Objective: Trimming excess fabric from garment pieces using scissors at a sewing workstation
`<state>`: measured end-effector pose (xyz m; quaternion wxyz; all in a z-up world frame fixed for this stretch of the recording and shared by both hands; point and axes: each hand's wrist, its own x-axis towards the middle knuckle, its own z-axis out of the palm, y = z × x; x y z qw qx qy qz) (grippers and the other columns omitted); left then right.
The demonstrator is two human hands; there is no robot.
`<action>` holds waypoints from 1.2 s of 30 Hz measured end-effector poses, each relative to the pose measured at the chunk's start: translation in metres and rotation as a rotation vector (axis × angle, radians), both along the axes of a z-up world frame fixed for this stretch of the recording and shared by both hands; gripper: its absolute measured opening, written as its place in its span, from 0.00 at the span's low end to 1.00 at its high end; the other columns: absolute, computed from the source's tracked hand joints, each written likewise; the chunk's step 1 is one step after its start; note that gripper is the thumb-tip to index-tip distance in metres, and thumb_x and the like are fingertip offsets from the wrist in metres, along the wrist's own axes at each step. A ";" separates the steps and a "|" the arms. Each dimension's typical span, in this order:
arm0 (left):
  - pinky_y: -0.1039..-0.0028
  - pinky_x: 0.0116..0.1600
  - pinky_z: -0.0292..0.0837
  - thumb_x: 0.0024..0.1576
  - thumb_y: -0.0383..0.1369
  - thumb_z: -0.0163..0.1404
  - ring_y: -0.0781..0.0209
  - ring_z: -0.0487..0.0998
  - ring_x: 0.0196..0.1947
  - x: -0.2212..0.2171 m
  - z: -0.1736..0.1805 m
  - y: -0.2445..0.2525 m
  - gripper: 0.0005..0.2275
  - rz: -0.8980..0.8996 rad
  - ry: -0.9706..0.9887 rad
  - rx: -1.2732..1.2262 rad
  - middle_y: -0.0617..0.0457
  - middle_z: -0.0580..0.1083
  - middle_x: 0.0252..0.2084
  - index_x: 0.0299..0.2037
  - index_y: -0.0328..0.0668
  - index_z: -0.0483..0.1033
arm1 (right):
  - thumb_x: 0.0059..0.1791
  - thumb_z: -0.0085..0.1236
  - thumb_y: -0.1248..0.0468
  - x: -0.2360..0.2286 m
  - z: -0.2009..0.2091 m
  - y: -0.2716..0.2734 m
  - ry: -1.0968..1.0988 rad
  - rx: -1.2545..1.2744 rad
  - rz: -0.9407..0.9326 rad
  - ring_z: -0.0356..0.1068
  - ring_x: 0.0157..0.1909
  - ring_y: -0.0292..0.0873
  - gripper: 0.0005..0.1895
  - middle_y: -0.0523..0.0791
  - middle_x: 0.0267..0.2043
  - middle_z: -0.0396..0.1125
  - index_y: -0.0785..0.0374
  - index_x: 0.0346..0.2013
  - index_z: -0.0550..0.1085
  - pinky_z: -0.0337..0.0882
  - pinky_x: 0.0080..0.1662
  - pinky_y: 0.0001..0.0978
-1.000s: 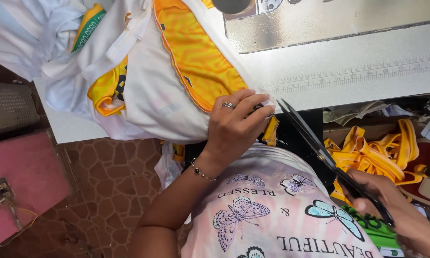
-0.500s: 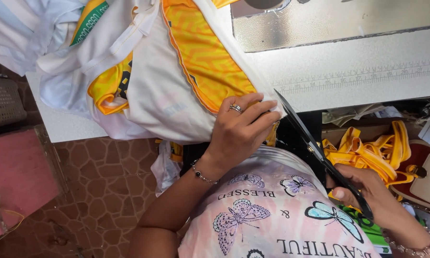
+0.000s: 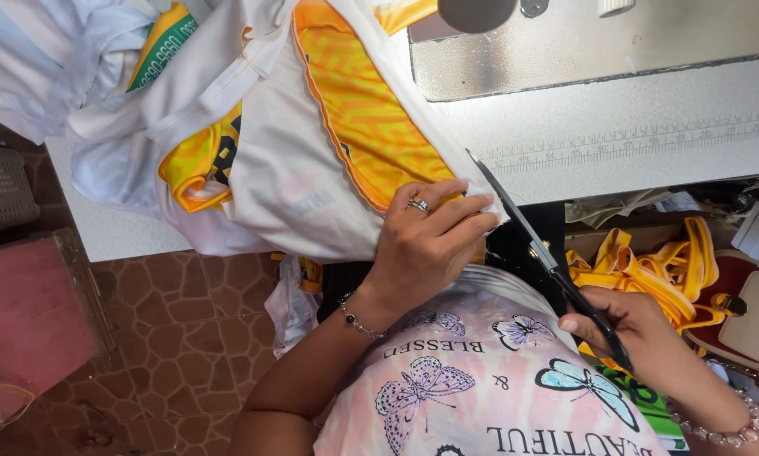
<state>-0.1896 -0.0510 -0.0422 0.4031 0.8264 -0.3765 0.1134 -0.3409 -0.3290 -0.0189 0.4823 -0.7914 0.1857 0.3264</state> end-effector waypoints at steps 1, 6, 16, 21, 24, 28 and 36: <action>0.62 0.53 0.66 0.61 0.23 0.56 0.52 0.78 0.53 0.000 0.000 0.001 0.07 -0.002 -0.003 0.004 0.57 0.78 0.51 0.45 0.47 0.81 | 0.47 0.64 0.51 0.001 0.001 -0.001 0.033 0.053 -0.036 0.55 0.19 0.37 0.22 0.42 0.16 0.56 0.63 0.17 0.71 0.52 0.25 0.29; 0.62 0.54 0.65 0.62 0.23 0.55 0.52 0.78 0.54 -0.001 0.000 0.002 0.07 -0.009 0.006 -0.003 0.58 0.78 0.51 0.45 0.47 0.81 | 0.45 0.61 0.43 0.012 0.012 0.001 0.057 0.187 -0.059 0.58 0.18 0.37 0.27 0.43 0.16 0.59 0.63 0.18 0.70 0.52 0.26 0.28; 0.62 0.55 0.63 0.60 0.30 0.58 0.55 0.78 0.54 -0.001 0.011 0.010 0.05 -0.124 0.133 -0.011 0.60 0.79 0.50 0.44 0.49 0.80 | 0.49 0.62 0.50 0.021 0.008 0.009 0.041 0.178 -0.080 0.52 0.17 0.36 0.27 0.42 0.13 0.54 0.61 0.14 0.64 0.48 0.24 0.29; 0.56 0.36 0.61 0.58 0.15 0.43 0.47 0.66 0.28 0.075 0.038 0.035 0.05 -0.131 0.019 -0.007 0.44 0.66 0.29 0.35 0.33 0.67 | 0.49 0.55 0.43 0.032 0.025 0.002 0.034 0.251 -0.026 0.60 0.15 0.41 0.28 0.45 0.10 0.62 0.62 0.15 0.69 0.58 0.27 0.32; 0.63 0.44 0.69 0.58 0.26 0.59 0.52 0.75 0.43 0.122 0.020 0.047 0.08 0.260 -0.124 0.352 0.51 0.77 0.41 0.46 0.40 0.78 | 0.49 0.52 0.40 0.033 0.028 -0.001 -0.024 0.343 -0.017 0.61 0.15 0.40 0.32 0.44 0.08 0.63 0.65 0.16 0.73 0.59 0.30 0.33; 0.46 0.65 0.57 0.58 0.49 0.56 0.42 0.60 0.69 0.104 0.013 0.034 0.25 0.197 0.056 0.646 0.48 0.66 0.68 0.65 0.57 0.72 | 0.47 0.53 0.37 0.024 0.029 -0.012 0.086 0.414 -0.047 0.60 0.14 0.42 0.36 0.47 0.07 0.66 0.70 0.17 0.76 0.59 0.26 0.34; 0.51 0.54 0.67 0.52 0.44 0.65 0.49 0.71 0.63 0.061 0.013 0.025 0.23 0.213 -0.007 0.503 0.55 0.74 0.61 0.57 0.54 0.77 | 0.45 0.53 0.34 0.020 0.027 0.002 0.157 0.556 -0.146 0.57 0.13 0.41 0.41 0.49 0.10 0.62 0.75 0.22 0.76 0.55 0.22 0.33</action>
